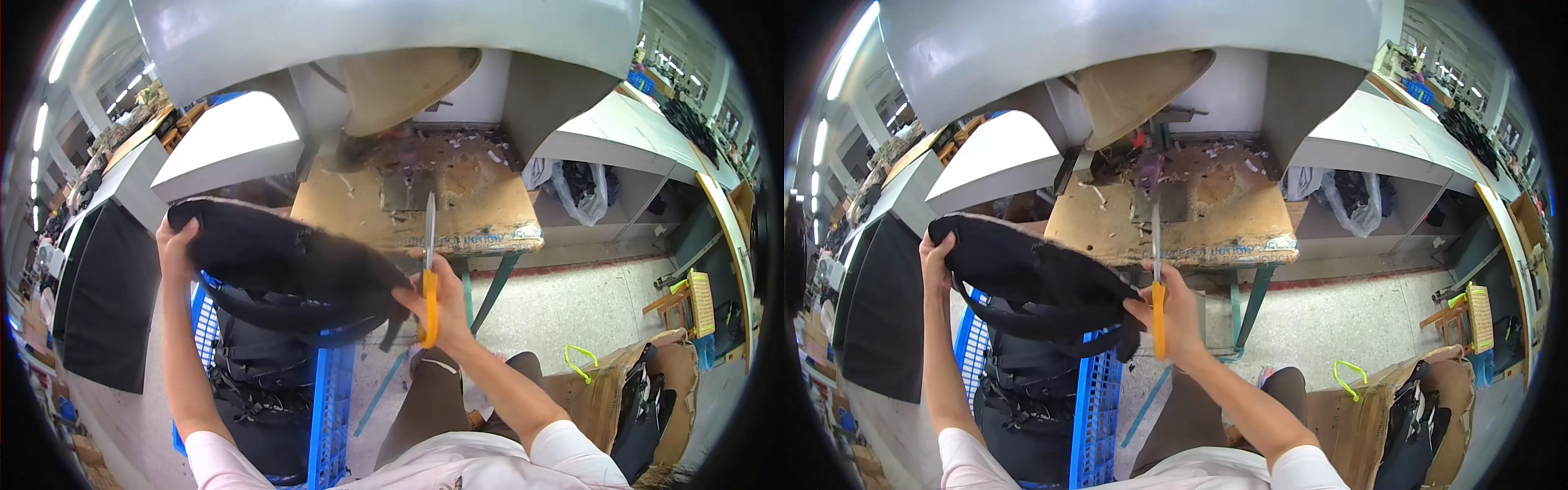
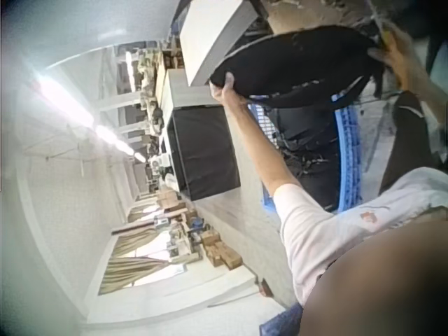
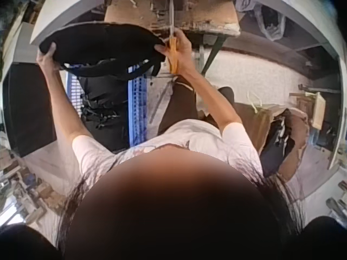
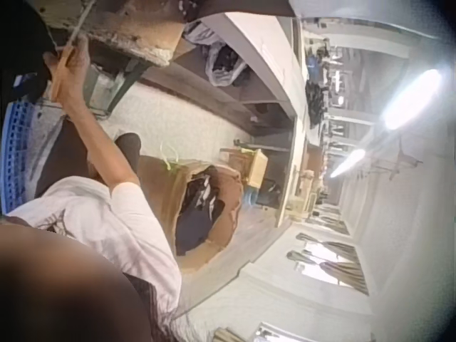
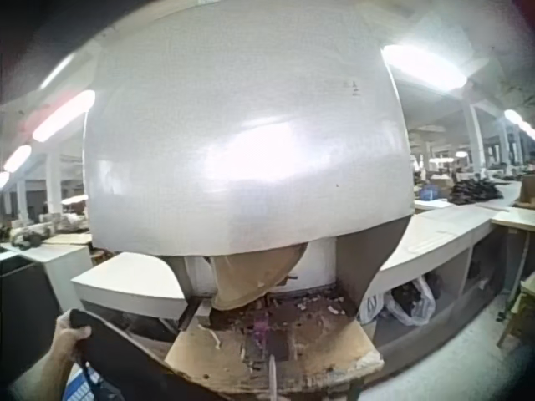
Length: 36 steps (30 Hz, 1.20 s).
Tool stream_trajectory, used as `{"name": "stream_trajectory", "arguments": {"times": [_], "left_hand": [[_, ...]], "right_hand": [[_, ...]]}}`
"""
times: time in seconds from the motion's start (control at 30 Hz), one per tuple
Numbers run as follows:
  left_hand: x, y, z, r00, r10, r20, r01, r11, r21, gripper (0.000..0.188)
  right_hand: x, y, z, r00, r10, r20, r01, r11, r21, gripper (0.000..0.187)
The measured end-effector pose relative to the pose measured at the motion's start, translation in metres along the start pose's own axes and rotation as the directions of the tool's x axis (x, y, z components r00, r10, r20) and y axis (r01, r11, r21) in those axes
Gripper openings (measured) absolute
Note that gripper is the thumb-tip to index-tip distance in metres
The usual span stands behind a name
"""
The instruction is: Trimming excess fabric and loose threads from backpack panels using a pair of scissors.
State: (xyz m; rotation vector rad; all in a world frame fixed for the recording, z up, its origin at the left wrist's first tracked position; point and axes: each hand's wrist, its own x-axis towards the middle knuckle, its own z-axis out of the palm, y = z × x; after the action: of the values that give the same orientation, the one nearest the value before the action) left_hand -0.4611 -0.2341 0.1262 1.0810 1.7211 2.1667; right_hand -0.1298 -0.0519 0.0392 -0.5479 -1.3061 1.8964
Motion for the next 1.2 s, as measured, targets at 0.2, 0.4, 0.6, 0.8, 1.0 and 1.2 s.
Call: {"name": "stream_trajectory", "arguments": {"times": [0.2, 0.4, 0.6, 0.8, 1.0, 1.2], "left_hand": [[-0.044, 0.011, -0.028, 0.998, 0.011, -0.068, -0.018, 0.994, -0.110, 0.020], [-0.064, 0.041, -0.039, 0.998, 0.024, -0.057, -0.031, 0.992, -0.119, 0.025], [-0.081, 0.056, -0.031, 1.000, 0.009, -0.019, -0.011, 0.993, -0.118, 0.027], [-0.088, 0.059, -0.018, 1.000, -0.017, 0.009, 0.019, 0.990, -0.137, 0.029], [-0.089, 0.066, -0.008, 0.999, -0.016, 0.044, 0.022, 0.989, -0.149, 0.029], [-0.093, 0.071, 0.000, 0.999, -0.014, 0.044, 0.020, 0.990, -0.140, 0.030]], "right_hand": [[-0.019, -0.024, -0.018, 0.956, -0.018, 0.292, 0.114, 0.942, -0.316, 0.059], [-0.028, -0.059, -0.031, 0.898, -0.080, 0.433, 0.336, 0.760, -0.556, 0.064], [-0.047, -0.096, -0.045, 0.818, -0.057, 0.572, 0.536, 0.434, -0.724, 0.071], [-0.066, -0.106, -0.058, 0.799, -0.124, 0.588, 0.589, 0.356, -0.726, 0.071], [-0.083, -0.118, -0.067, 0.800, -0.144, 0.583, 0.599, 0.254, -0.759, 0.072], [-0.089, -0.121, -0.067, 0.807, -0.178, 0.563, 0.587, 0.141, -0.797, 0.077]]}}
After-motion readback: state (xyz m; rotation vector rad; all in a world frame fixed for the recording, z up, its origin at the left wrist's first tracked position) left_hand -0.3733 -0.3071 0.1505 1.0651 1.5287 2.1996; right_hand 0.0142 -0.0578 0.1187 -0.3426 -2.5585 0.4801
